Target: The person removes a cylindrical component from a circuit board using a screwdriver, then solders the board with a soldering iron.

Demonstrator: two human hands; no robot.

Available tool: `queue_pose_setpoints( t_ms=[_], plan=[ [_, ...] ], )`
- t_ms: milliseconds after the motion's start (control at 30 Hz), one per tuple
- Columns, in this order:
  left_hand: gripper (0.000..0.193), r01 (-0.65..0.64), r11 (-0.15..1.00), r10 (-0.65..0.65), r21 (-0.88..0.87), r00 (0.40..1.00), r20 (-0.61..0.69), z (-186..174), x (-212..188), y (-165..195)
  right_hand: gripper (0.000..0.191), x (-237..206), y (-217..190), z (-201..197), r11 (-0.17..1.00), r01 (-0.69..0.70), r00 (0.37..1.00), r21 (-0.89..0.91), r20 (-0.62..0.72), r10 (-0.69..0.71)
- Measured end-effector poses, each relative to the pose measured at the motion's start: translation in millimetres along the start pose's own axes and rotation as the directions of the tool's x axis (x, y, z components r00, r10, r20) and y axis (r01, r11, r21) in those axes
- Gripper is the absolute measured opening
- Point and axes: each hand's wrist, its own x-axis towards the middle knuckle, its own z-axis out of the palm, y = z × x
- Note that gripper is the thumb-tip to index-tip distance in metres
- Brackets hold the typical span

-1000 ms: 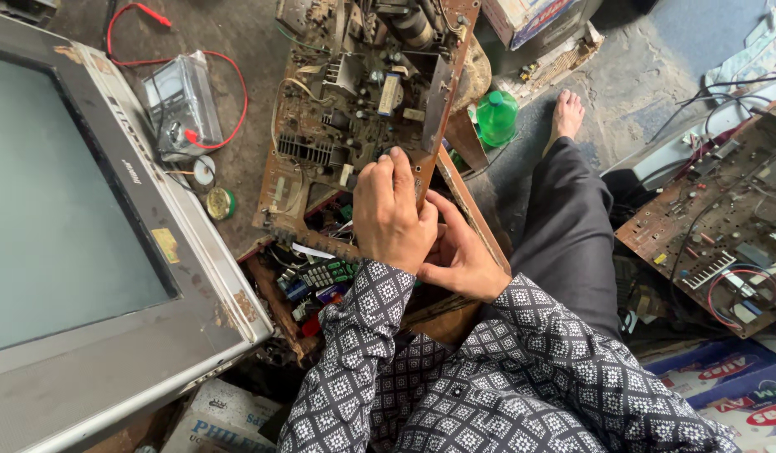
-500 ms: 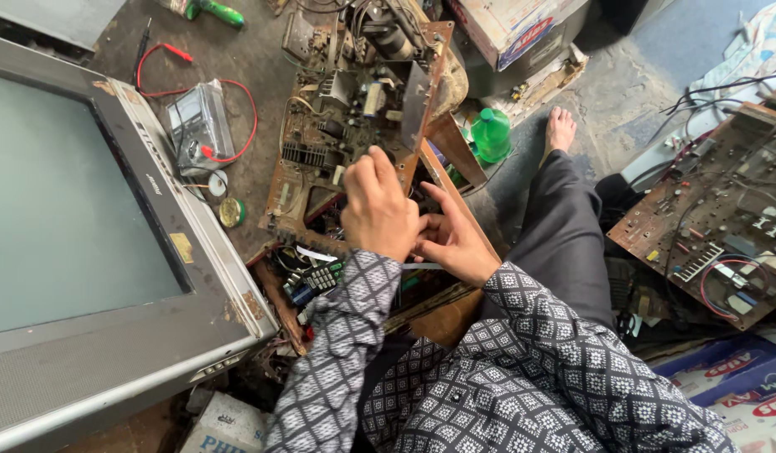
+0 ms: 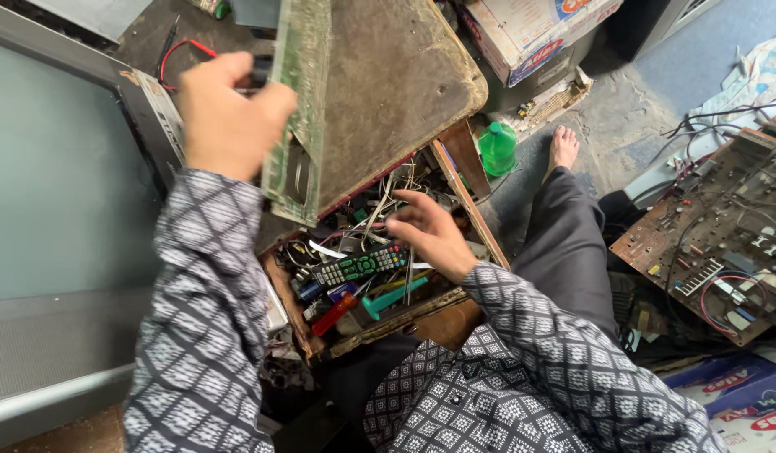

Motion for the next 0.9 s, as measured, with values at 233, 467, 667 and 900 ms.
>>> queue_pose_setpoints(
  t_ms=[233,467,667,900],
  plan=[
    [0.016,0.275,0.857,-0.274,-0.436,0.959,0.066,-41.1,7.4,-35.3,0.072,51.9,-5.3,61.2,0.972,-0.223,0.975,-0.076,0.004,0.224],
    [0.019,0.365,0.756,-0.373,-0.543,0.922,0.100,-57.9,1.9,-65.0,0.067,70.7,-9.3,88.0,0.887,-0.200,0.935,-0.416,-0.351,0.046],
    [0.028,0.464,0.604,-0.489,-0.648,0.858,0.158,-72.1,-10.7,-82.4,0.053,62.9,-15.7,86.8,0.927,-0.141,0.891,-0.346,-0.454,-0.034],
    [0.041,0.458,0.216,-0.480,-0.862,0.819,0.315,-45.3,-81.1,-124.6,0.047,48.3,-58.0,38.6,0.763,0.141,0.890,-0.631,-0.256,-0.377]
  ],
)
